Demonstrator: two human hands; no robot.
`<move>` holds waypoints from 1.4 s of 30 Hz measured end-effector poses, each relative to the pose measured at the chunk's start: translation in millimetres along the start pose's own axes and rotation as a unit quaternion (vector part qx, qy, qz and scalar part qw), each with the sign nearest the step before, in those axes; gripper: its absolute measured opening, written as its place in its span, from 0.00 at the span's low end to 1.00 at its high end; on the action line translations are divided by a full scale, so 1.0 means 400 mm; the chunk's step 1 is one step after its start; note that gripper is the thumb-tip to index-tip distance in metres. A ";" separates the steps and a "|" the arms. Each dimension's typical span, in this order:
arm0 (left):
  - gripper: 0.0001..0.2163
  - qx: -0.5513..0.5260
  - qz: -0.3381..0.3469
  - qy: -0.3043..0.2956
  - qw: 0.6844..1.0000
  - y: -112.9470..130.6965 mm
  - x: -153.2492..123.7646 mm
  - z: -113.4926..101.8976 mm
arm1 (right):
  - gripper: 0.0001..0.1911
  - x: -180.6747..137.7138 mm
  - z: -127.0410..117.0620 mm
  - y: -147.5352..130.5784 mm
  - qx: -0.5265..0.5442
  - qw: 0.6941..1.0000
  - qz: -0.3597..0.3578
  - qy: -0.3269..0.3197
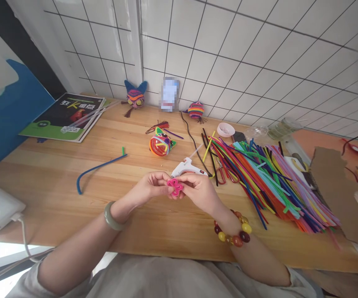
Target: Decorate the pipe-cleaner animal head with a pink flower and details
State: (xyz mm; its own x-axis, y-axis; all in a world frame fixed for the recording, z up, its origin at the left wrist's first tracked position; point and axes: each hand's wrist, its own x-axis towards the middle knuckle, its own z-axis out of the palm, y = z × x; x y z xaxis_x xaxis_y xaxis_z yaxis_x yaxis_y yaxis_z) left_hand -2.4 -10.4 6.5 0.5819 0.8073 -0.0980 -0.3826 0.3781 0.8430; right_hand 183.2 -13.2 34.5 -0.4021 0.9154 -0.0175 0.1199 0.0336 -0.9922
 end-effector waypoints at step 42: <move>0.12 -0.030 0.008 0.176 0.984 -0.015 0.024 0.009 | 0.11 0.000 0.003 0.034 -0.440 0.792 -0.419 0.063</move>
State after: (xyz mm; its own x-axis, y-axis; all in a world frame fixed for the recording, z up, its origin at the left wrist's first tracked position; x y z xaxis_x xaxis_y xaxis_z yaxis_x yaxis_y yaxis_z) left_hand 8.0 -6.7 2.4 0.2948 0.9164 -0.2708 -0.4375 0.3814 0.8143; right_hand 183.9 -13.3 20.9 -0.5877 0.4541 0.6696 0.4672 0.8662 -0.1774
